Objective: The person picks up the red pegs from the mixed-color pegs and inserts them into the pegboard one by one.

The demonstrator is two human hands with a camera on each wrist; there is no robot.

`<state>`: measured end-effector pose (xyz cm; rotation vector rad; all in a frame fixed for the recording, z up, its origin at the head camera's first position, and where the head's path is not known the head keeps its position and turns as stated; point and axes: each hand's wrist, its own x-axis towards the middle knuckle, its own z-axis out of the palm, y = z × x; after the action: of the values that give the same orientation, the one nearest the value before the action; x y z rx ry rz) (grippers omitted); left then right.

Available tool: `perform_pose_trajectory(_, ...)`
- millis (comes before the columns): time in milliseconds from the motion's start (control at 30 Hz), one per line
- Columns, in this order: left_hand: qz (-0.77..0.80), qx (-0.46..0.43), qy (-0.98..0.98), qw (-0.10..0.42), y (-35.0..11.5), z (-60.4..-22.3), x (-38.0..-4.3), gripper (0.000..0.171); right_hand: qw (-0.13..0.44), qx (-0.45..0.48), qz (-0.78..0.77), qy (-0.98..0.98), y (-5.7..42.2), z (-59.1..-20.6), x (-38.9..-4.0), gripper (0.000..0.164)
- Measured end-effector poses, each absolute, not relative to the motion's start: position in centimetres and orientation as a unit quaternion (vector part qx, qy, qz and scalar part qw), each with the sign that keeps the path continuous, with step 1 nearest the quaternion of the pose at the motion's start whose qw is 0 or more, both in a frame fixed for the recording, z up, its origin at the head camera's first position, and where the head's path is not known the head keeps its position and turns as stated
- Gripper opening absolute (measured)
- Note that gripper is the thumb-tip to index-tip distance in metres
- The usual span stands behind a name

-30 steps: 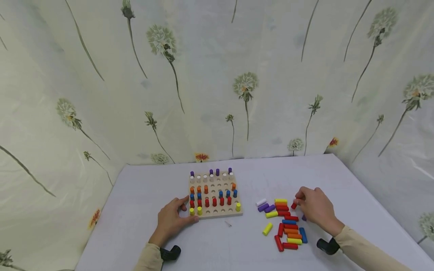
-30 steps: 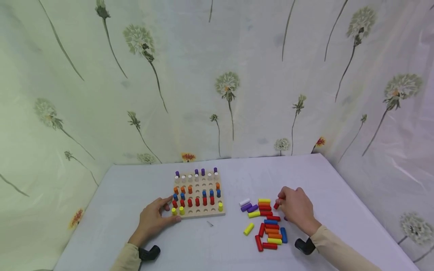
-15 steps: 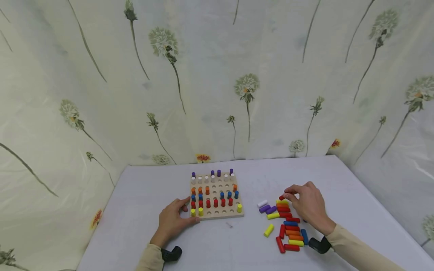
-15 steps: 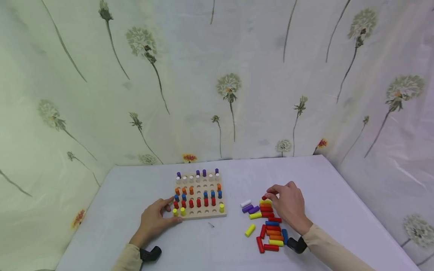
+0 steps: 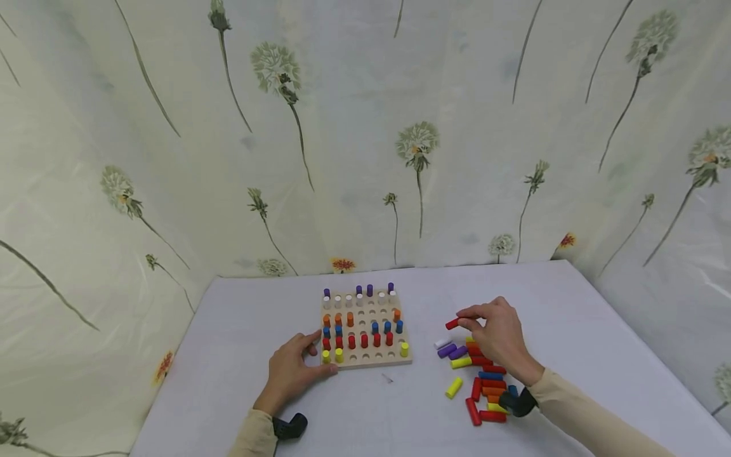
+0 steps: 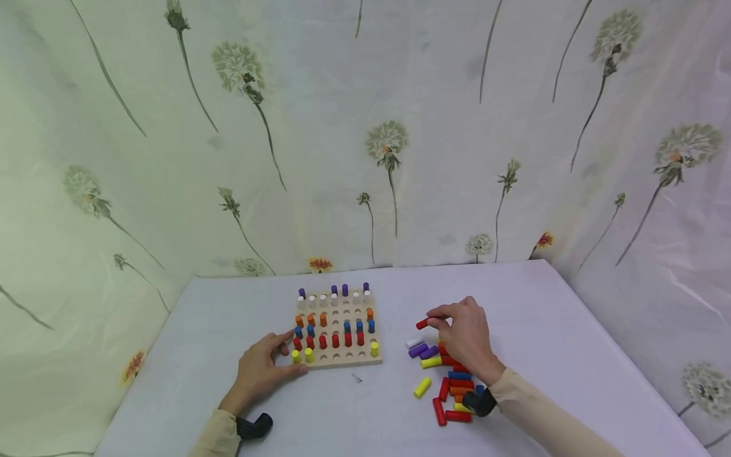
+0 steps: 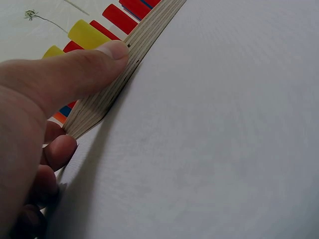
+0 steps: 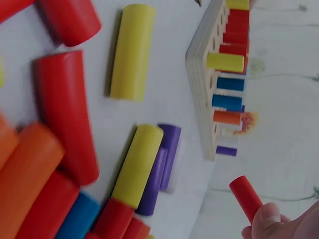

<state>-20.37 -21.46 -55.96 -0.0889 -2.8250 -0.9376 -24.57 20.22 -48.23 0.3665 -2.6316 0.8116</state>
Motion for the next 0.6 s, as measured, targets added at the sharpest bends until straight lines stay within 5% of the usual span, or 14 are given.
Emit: perform_pose_trajectory(600,-0.313,-0.033,-0.945,0.087,-21.4,-55.8,-20.2,0.086,0.149,0.191,0.310,-0.919,14.2,-49.7,-26.1,0.007)
